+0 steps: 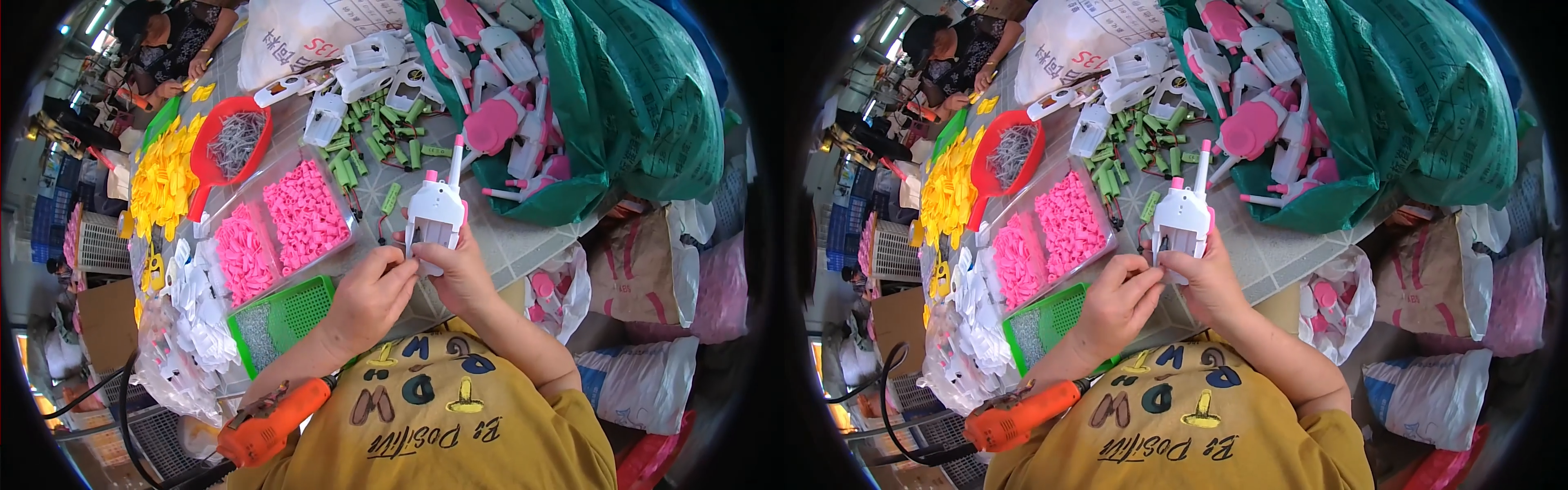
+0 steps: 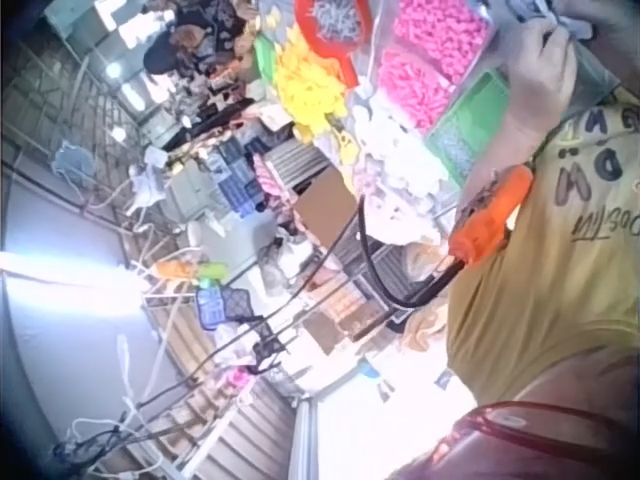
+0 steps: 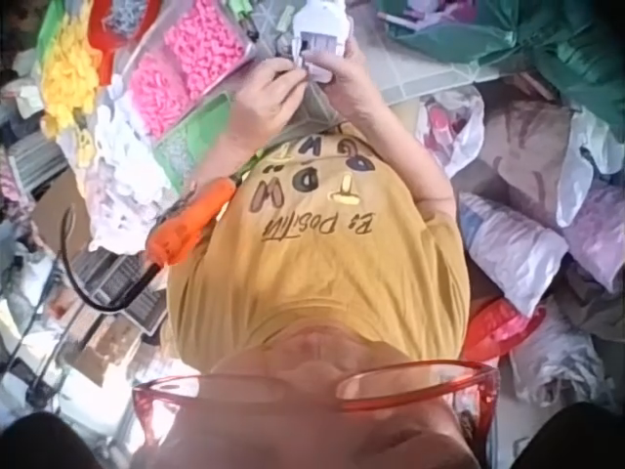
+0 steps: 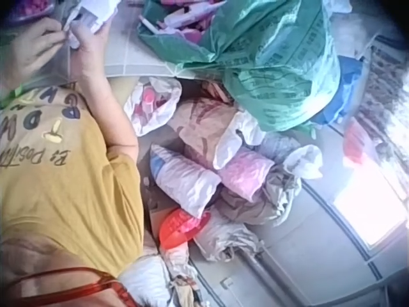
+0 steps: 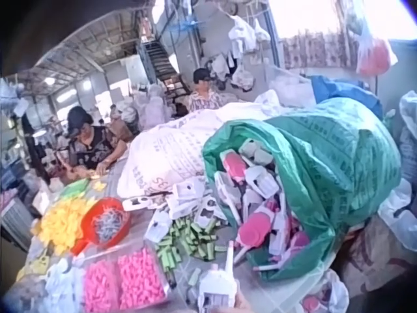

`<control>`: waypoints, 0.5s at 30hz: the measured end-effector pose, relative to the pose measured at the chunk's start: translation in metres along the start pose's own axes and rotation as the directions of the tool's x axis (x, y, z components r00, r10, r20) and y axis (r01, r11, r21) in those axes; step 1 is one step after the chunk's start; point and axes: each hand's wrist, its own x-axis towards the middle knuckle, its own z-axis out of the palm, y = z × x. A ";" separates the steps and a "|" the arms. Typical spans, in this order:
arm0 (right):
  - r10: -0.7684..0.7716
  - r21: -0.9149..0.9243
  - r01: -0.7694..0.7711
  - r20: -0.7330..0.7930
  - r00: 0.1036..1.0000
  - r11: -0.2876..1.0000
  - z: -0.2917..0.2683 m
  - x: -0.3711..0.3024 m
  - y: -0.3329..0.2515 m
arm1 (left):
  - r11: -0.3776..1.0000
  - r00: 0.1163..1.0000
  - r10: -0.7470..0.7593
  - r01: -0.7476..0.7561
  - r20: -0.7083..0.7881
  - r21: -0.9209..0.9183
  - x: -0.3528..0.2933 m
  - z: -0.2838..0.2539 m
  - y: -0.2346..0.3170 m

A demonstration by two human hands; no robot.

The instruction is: Assembling plastic toy walkie-talkies by fitting internal components and shells together using an electric screwdriver.

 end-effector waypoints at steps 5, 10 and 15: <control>-0.074 -0.012 0.073 -0.038 0.997 0.997 0.000 0.001 -0.003 | 0.877 0.939 -0.344 0.332 0.029 -0.348 -0.007 -0.003 -0.009; -0.042 -0.032 0.041 -0.024 0.999 0.999 -0.006 0.001 -0.005 | 0.639 0.902 -0.426 0.359 0.076 -0.680 -0.006 -0.009 -0.008; -0.048 -0.154 0.043 -0.028 0.998 0.987 -0.010 0.002 0.004 | 0.457 0.896 -0.429 0.325 0.114 -0.828 0.005 -0.002 -0.010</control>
